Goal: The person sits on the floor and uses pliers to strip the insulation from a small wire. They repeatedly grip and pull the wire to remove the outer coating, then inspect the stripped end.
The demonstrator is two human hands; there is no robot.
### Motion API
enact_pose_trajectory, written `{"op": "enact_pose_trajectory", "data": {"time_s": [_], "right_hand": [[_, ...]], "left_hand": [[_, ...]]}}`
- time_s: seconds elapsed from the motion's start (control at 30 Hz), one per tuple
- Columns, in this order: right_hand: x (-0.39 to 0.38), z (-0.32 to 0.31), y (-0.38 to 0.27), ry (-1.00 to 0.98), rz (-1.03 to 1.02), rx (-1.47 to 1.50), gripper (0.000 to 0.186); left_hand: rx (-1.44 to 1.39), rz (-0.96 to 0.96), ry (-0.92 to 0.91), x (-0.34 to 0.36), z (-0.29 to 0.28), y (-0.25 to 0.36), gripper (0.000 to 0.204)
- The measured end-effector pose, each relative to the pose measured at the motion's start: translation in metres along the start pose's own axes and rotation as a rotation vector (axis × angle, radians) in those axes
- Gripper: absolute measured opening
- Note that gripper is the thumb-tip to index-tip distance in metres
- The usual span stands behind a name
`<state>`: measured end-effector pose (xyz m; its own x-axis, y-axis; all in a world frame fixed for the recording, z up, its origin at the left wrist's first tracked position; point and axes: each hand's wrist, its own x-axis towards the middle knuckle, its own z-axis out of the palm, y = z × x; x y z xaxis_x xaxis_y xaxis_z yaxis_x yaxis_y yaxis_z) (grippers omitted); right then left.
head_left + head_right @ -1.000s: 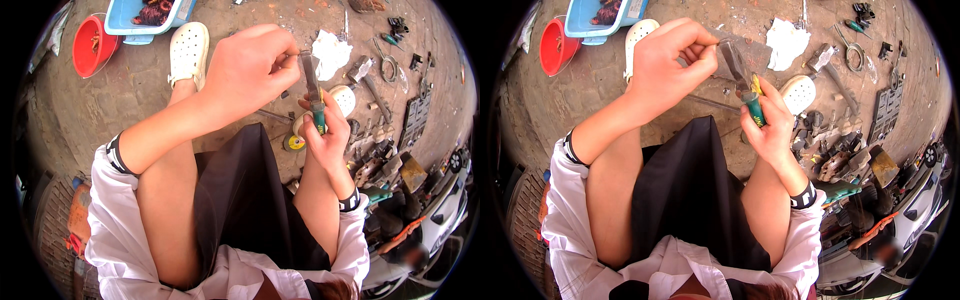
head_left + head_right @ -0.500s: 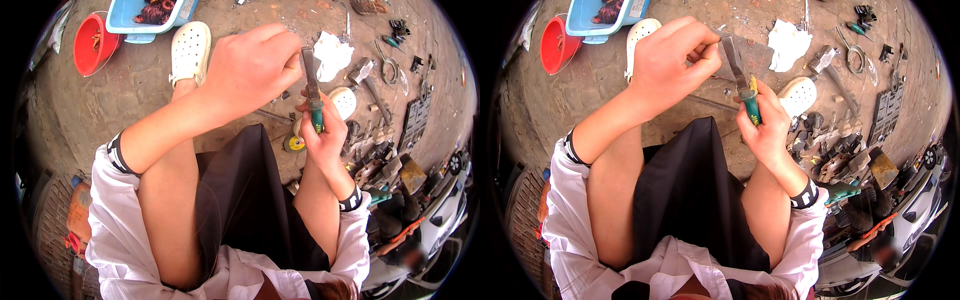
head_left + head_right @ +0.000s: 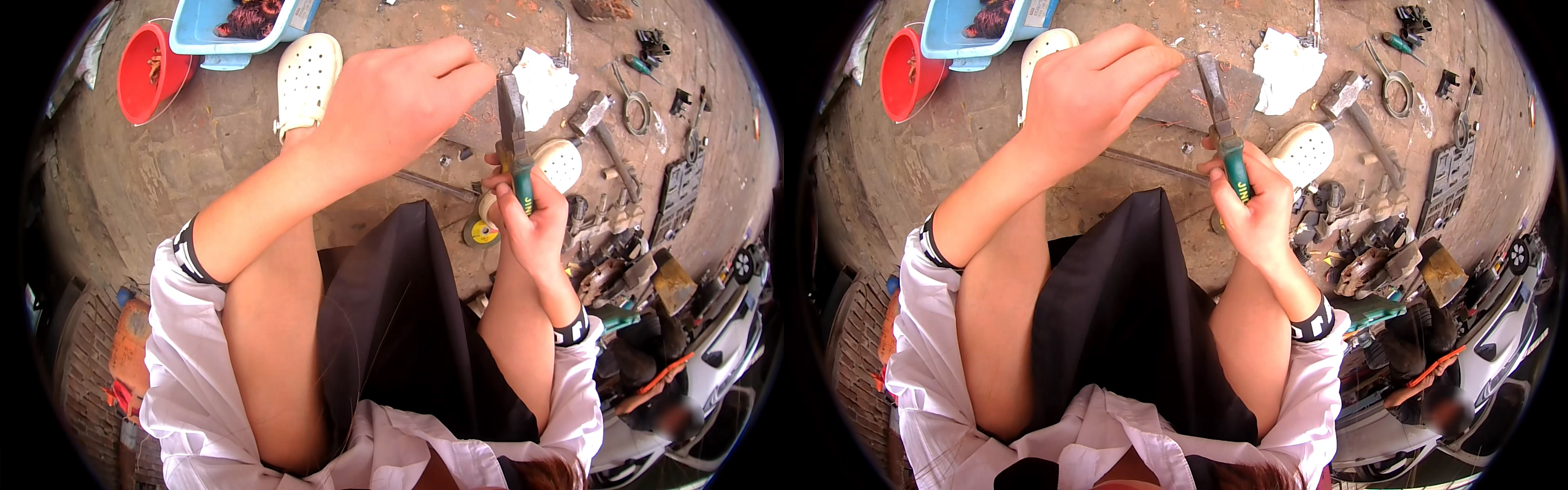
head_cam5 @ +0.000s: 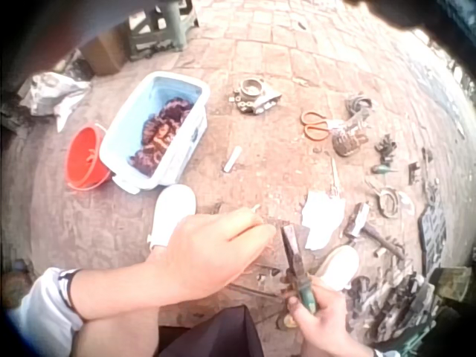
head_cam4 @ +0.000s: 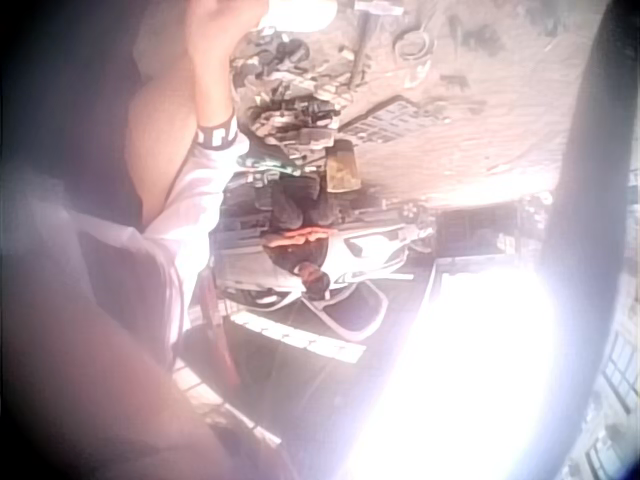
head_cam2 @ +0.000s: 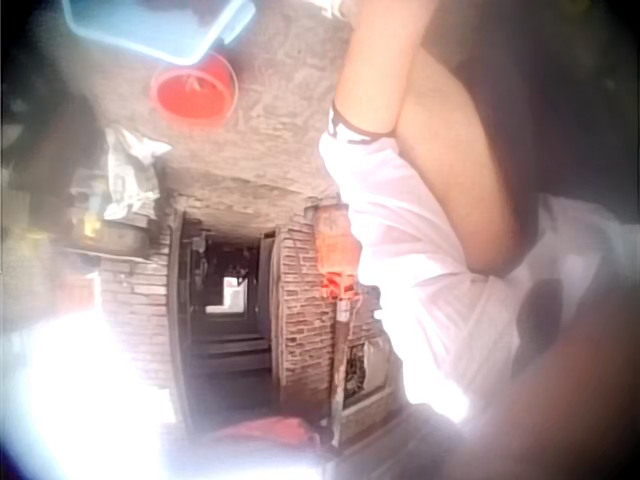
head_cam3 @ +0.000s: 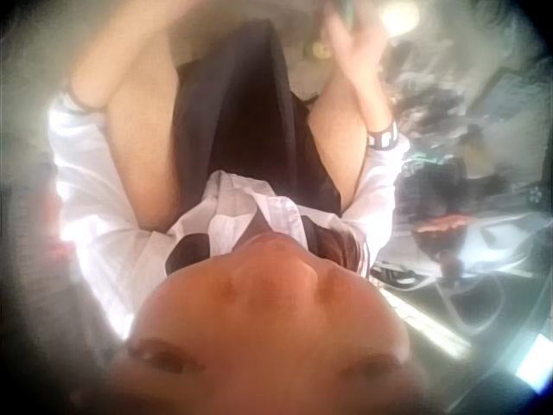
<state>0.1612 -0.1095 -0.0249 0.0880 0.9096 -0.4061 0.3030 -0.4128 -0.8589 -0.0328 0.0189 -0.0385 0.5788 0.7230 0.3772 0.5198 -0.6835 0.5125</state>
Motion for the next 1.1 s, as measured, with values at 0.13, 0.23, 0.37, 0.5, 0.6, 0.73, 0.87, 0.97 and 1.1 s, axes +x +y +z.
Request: {"op": "enact_pose_trajectory", "data": {"time_s": [0.13,0.23,0.37,0.5,0.6,0.73,0.87,0.97,1.1], "right_hand": [[-0.002,-0.002,-0.002,-0.036,0.042,0.057,0.014],[-0.004,-0.003,-0.004,-0.064,0.087,0.152,0.015],[-0.006,-0.007,-0.006,-0.139,0.19,0.256,0.015],[-0.004,-0.011,-0.008,-0.254,0.191,0.404,0.015],[-0.002,-0.012,-0.001,-0.288,0.139,0.44,0.014],[0.0,-0.014,0.003,-0.236,-0.104,0.189,0.012],[0.001,-0.013,0.009,-0.185,-0.212,0.041,0.013],[0.001,-0.012,0.008,-0.132,-0.249,-0.029,0.013],[0.002,-0.009,0.007,-0.05,-0.264,-0.057,0.013]], "left_hand": [[-0.01,0.032,0.042,0.0,0.0,-0.002,0.011],[-0.047,0.014,0.086,-0.001,0.002,-0.002,0.011],[-0.143,-0.014,0.143,-0.002,0.006,-0.003,0.012],[-0.232,-0.053,0.167,-0.004,0.007,-0.003,0.012],[-0.448,-0.227,0.123,-0.002,0.008,-0.001,0.011],[-1.167,-0.76,-0.038,0.003,-0.003,0.01,0.009],[-1.447,-0.956,-0.163,0.004,-0.013,0.012,0.015],[-1.576,-1.007,-0.195,0.001,-0.013,0.011,0.014],[-1.612,-1.094,-0.217,0.001,-0.011,0.014,0.014]]}}
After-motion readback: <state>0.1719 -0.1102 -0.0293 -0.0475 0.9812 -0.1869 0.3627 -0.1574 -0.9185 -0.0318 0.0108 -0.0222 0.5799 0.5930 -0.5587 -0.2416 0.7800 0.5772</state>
